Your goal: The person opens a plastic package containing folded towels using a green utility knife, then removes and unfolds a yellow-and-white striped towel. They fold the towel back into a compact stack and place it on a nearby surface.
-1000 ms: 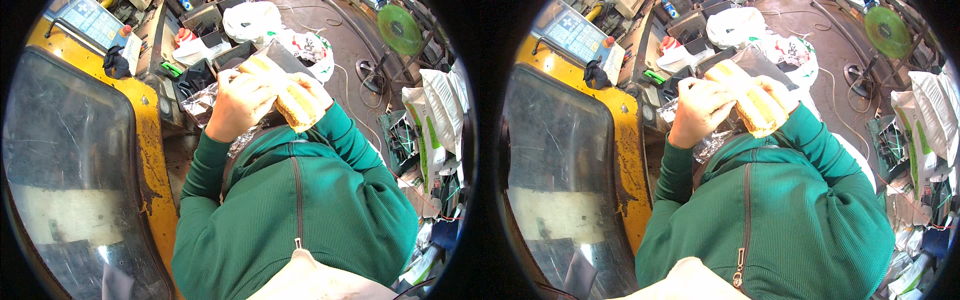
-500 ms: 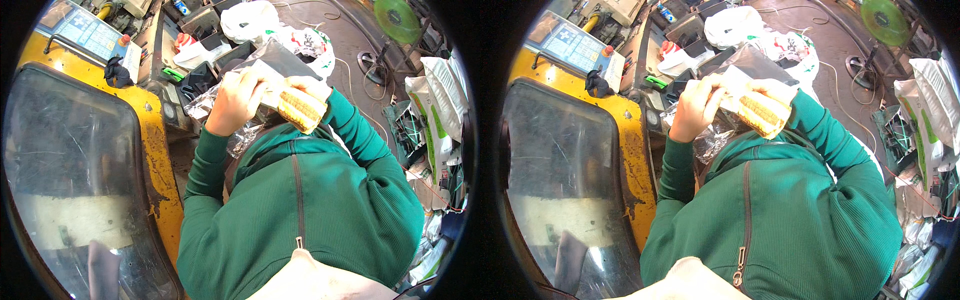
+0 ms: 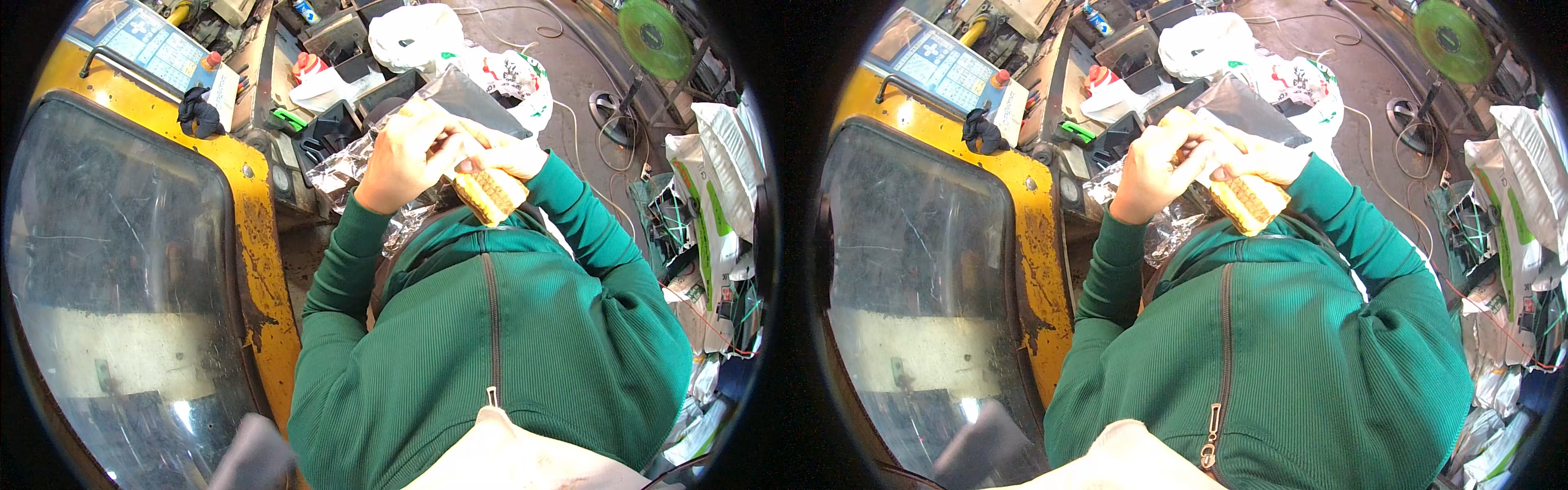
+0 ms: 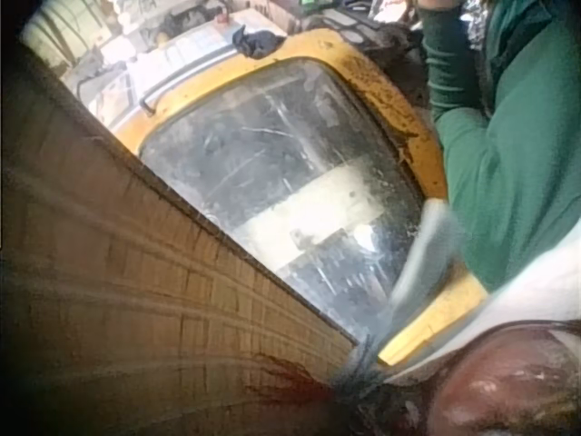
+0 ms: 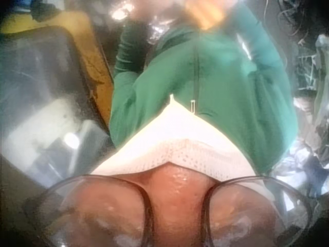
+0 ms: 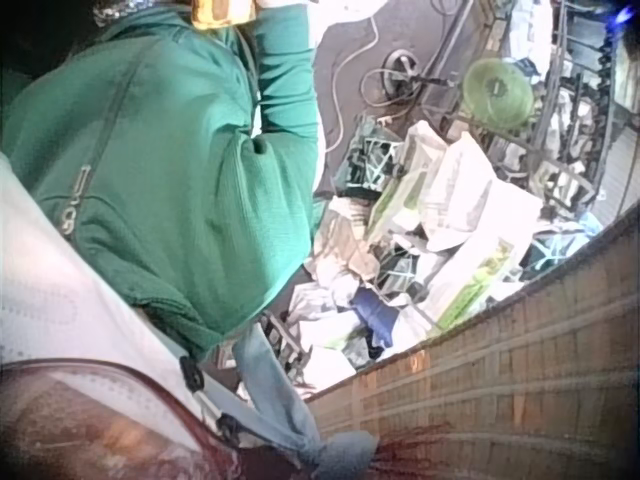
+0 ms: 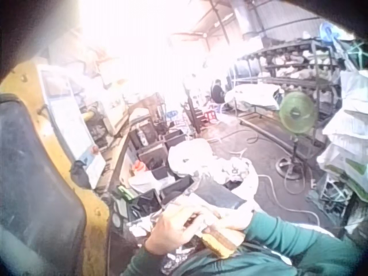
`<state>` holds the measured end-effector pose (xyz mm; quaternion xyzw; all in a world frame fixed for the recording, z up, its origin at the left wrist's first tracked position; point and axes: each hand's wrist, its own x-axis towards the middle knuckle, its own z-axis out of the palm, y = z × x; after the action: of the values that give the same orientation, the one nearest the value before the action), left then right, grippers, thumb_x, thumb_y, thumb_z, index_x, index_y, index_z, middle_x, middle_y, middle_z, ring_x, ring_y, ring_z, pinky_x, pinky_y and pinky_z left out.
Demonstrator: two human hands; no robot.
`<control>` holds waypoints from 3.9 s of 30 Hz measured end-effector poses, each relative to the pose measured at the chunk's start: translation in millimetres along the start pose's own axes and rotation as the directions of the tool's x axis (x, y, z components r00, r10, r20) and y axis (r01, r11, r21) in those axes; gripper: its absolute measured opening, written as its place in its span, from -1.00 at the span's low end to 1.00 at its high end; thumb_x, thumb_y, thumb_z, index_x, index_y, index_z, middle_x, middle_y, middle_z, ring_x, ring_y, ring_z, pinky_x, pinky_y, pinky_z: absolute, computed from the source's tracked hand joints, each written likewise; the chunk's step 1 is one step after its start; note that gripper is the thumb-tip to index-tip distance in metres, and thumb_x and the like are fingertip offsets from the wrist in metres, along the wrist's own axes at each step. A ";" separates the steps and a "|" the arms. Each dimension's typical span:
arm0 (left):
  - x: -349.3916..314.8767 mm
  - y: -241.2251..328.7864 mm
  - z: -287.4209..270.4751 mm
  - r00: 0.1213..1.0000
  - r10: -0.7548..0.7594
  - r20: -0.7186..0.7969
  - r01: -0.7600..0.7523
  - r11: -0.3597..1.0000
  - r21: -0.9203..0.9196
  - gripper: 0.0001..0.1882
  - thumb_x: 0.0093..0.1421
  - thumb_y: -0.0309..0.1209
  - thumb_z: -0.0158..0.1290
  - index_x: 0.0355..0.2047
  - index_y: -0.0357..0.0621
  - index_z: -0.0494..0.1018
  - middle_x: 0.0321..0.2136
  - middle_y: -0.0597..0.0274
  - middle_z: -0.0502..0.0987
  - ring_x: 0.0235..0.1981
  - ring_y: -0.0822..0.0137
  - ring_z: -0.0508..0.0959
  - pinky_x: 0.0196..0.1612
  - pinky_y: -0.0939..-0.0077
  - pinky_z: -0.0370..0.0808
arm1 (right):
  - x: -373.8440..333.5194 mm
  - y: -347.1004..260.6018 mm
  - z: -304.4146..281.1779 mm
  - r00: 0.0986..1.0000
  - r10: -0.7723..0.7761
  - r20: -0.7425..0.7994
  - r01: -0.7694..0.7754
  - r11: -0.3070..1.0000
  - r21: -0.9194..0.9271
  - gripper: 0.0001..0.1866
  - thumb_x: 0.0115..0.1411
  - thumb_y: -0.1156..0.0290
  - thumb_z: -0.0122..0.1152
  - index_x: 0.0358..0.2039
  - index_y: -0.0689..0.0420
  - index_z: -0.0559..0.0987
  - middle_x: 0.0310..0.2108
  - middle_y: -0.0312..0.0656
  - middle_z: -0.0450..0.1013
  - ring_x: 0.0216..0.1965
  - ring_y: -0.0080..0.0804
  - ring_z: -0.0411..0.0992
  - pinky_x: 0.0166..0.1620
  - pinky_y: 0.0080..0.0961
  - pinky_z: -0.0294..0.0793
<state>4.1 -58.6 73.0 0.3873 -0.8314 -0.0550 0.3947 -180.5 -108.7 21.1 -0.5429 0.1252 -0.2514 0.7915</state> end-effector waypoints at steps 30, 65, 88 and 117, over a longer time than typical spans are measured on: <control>-31.4 5.2 4.6 0.907 -0.373 -0.195 0.325 0.916 -0.237 -0.83 0.12 -0.47 0.10 -0.28 -0.28 0.48 -0.45 0.21 0.48 -0.54 0.46 0.44 -0.45 0.59 0.41 | -8.5 2.7 25.2 0.889 -0.451 -0.078 0.352 0.782 -0.514 -0.33 0.05 0.57 -0.05 0.22 0.20 0.06 0.09 -0.08 0.21 0.15 -0.42 0.16 0.19 -0.45 0.12; -30.1 -18.2 -0.2 0.849 -0.502 0.166 0.504 0.672 -0.542 -0.80 0.18 -0.38 0.07 -0.46 -0.29 0.47 -0.63 0.42 0.43 -0.59 0.64 0.32 -0.53 0.67 0.28 | -3.4 -29.9 13.8 0.959 -0.266 0.097 0.229 0.525 -0.819 -0.66 -0.07 0.39 0.34 -0.22 0.07 0.51 0.25 0.15 -0.02 0.26 0.09 0.02 0.25 -0.19 0.05; -20.1 -31.9 25.9 0.877 -0.466 0.120 0.481 0.840 -0.253 -0.81 0.21 -0.38 0.04 -0.34 -0.30 0.43 -0.50 0.30 0.50 -0.55 0.58 0.46 -0.51 0.66 0.45 | 1.2 -7.7 -16.6 0.993 -0.119 -0.005 0.079 0.691 -0.719 -0.44 -0.12 0.27 0.41 -0.07 0.17 0.51 0.25 -0.05 0.02 0.27 -0.17 0.02 0.26 -0.24 0.02; -26.0 -6.2 30.2 0.983 -0.167 0.077 0.158 0.982 0.104 -0.75 -0.03 -0.24 0.21 -0.33 -0.03 0.55 -0.63 0.33 0.41 -0.51 0.31 0.44 -0.28 0.32 0.35 | -7.6 19.4 -24.3 0.961 -0.234 -0.150 0.216 0.968 -0.126 -0.38 0.19 0.41 0.13 0.22 0.26 0.17 0.24 -0.09 0.11 0.15 -0.41 0.23 0.15 -0.41 0.26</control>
<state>-3.2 -51.4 34.0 0.4700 -0.8148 -0.0629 0.3335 -193.2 -118.5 -6.6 -0.5732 0.1403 -0.3765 0.7141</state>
